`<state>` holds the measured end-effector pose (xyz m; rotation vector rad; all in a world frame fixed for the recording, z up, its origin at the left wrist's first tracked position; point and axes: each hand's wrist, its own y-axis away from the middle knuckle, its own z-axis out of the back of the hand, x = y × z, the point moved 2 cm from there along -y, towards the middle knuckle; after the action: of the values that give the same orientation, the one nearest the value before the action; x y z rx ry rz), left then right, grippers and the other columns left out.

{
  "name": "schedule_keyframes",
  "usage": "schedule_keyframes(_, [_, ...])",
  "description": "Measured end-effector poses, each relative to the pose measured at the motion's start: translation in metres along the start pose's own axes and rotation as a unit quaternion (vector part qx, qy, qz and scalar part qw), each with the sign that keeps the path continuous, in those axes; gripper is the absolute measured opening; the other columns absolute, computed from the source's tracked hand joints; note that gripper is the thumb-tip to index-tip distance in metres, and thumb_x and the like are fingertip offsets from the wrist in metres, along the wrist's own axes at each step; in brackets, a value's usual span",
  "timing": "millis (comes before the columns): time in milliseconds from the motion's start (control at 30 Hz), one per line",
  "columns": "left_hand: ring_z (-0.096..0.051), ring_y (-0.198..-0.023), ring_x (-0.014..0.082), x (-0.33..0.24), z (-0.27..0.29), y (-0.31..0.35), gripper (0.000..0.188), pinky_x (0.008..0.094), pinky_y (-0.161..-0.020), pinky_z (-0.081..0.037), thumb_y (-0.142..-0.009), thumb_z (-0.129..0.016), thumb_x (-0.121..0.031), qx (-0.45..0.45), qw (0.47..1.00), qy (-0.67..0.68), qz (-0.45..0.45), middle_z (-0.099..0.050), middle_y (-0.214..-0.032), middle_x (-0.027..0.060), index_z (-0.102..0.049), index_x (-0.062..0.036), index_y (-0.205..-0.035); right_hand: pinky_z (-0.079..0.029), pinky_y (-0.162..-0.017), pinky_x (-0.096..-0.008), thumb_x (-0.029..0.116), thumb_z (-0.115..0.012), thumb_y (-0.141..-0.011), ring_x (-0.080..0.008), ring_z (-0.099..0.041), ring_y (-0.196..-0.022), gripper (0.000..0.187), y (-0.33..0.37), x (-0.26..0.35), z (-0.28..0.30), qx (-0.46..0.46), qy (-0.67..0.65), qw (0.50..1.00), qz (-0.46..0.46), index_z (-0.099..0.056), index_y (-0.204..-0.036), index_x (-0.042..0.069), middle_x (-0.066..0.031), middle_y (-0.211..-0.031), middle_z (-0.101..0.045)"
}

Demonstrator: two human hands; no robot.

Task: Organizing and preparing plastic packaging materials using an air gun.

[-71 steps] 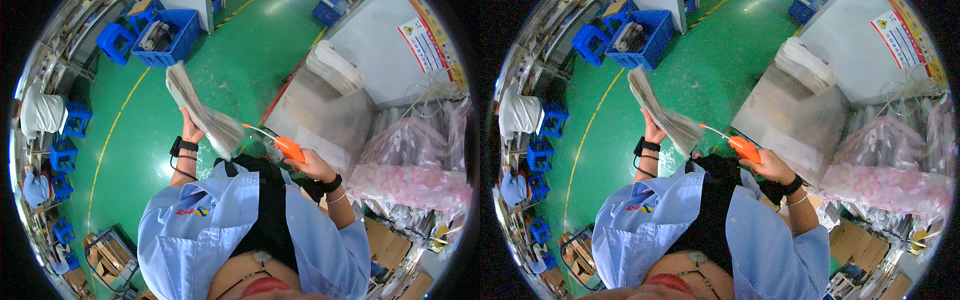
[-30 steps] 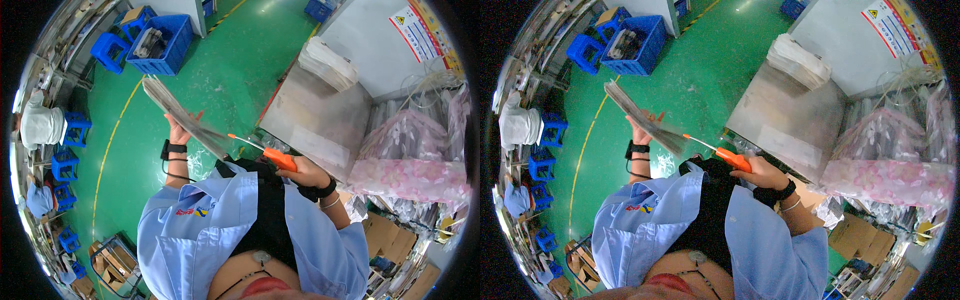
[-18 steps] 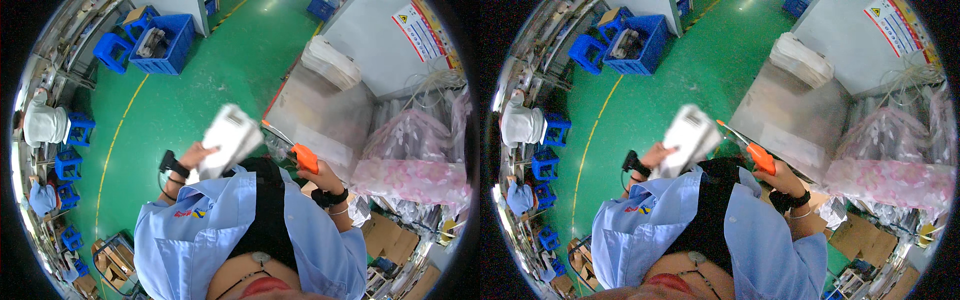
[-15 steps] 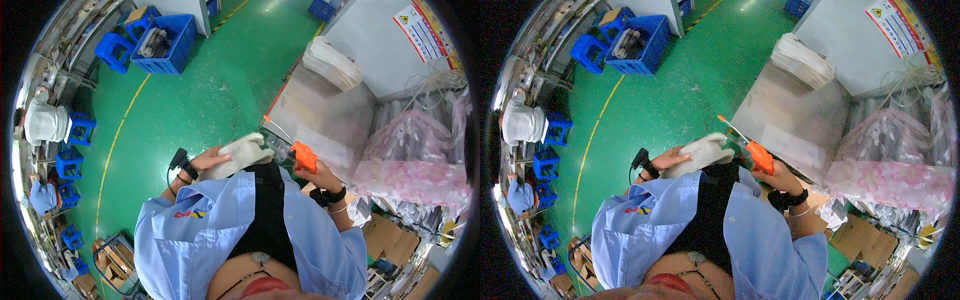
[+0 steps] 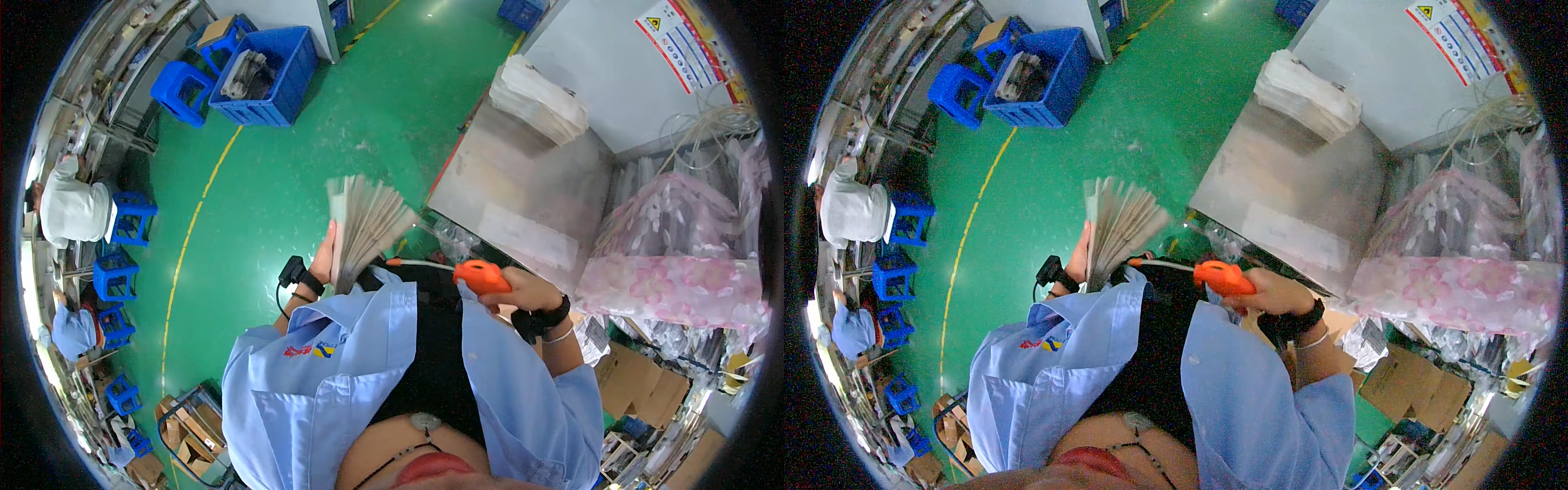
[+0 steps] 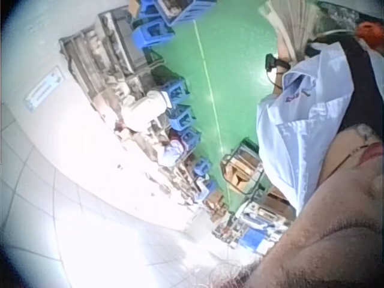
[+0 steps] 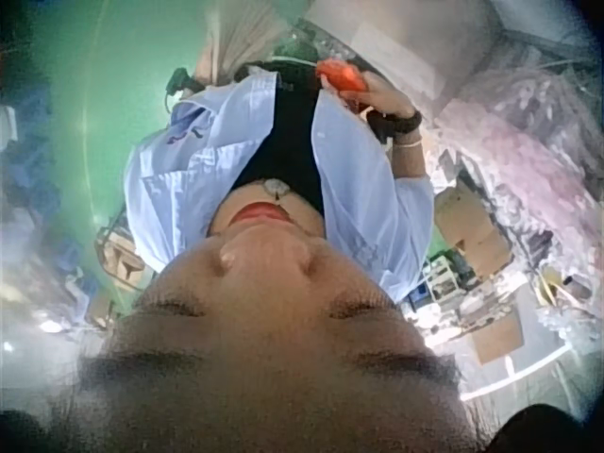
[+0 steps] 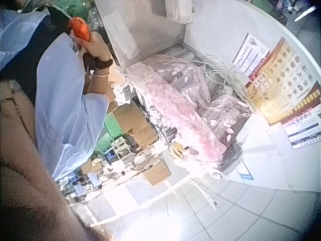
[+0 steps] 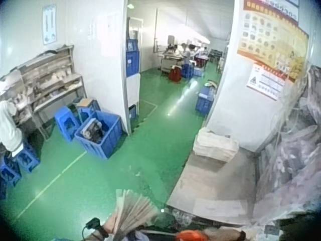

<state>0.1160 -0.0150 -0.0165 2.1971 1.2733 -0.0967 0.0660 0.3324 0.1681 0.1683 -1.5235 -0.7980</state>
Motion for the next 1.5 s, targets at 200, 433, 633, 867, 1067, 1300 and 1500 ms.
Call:
schedule_keyframes(200, [-0.041,-0.130,0.0316,-0.002,0.041,-0.008,0.079,0.0449,-0.109,-0.033,-0.093,-0.022,-0.065,0.031,0.999,0.012,-0.019,-0.037,-0.145,0.0156,-0.028,-0.0056,-0.145,-0.048,-0.060,-0.0339,0.043,-0.058,-0.090,-0.0166,-0.062,-0.062,0.040,-0.011,0.007,-0.004,-0.010,0.109,0.993,-0.043,-0.063,-0.085,0.003,-0.0069,-0.066,-0.062])
schedule_keyframes(433, [-0.038,-0.132,0.0335,-0.003,0.025,0.001,0.087,0.0468,-0.110,-0.031,-0.089,-0.018,-0.071,0.019,0.997,-0.033,-0.064,-0.034,-0.146,0.0181,-0.024,-0.0046,-0.146,-0.048,-0.058,-0.0345,0.039,-0.061,-0.089,-0.0185,-0.059,-0.059,0.038,-0.013,0.005,-0.004,-0.001,0.056,0.998,0.023,-0.061,-0.088,0.001,-0.0078,-0.065,-0.060])
schedule_keyframes(633, [-0.035,-0.133,0.0348,-0.005,0.006,0.004,0.091,0.0482,-0.110,-0.031,-0.088,-0.017,-0.073,0.070,0.997,0.017,-0.023,-0.030,-0.148,0.0193,-0.021,-0.0044,-0.147,-0.048,-0.060,-0.0346,0.042,-0.060,-0.089,-0.0208,-0.062,-0.063,0.041,-0.011,0.018,-0.002,-0.001,0.105,0.994,0.007,-0.061,-0.088,0.001,-0.0100,-0.067,-0.062])
schedule_keyframes(867, [-0.034,-0.132,0.0412,0.004,0.013,0.004,0.093,0.0527,-0.108,-0.031,-0.087,-0.015,-0.074,0.072,0.995,0.064,-0.008,-0.027,-0.148,0.0222,-0.020,-0.0031,-0.147,-0.048,-0.059,-0.0339,0.043,-0.059,-0.089,-0.0203,-0.061,-0.061,0.042,-0.009,0.016,-0.003,-0.009,0.128,0.991,-0.027,-0.061,-0.086,0.001,-0.0091,-0.067,-0.063])
schedule_keyframes(1067, [-0.032,-0.133,0.0425,0.008,0.035,-0.004,0.090,0.0566,-0.109,-0.028,-0.088,-0.015,-0.072,0.061,0.994,0.089,-0.008,-0.026,-0.148,0.0223,-0.018,-0.0042,-0.147,-0.048,-0.058,-0.0349,0.044,-0.058,-0.089,-0.0207,-0.061,-0.059,0.043,-0.007,0.015,-0.005,-0.011,0.114,0.993,0.009,-0.060,-0.088,0.001,-0.0081,-0.064,-0.062])
schedule_keyframes(1300, [-0.049,-0.122,0.0315,0.003,-0.015,0.014,0.080,0.0437,-0.104,-0.039,-0.092,-0.024,-0.067,0.043,0.994,0.104,-0.014,-0.046,-0.137,0.0167,-0.033,-0.0054,-0.142,-0.047,-0.058,-0.0348,0.044,-0.058,-0.089,-0.0198,-0.060,-0.060,0.042,-0.003,0.017,-0.006,-0.015,0.113,0.993,-0.014,-0.060,-0.087,0.002,-0.0078,-0.065,-0.062])
schedule_keyframes(1500, [-0.042,-0.128,0.0341,-0.003,-0.046,0.009,0.081,0.0508,-0.105,-0.035,-0.092,-0.023,-0.067,0.066,0.991,0.109,-0.045,-0.037,-0.144,0.0177,-0.027,-0.0057,-0.145,-0.047,-0.058,-0.0349,0.045,-0.058,-0.089,-0.0205,-0.060,-0.059,0.044,-0.010,0.017,-0.004,-0.016,0.103,0.995,0.007,-0.060,-0.081,0.001,-0.0089,-0.062,-0.060])
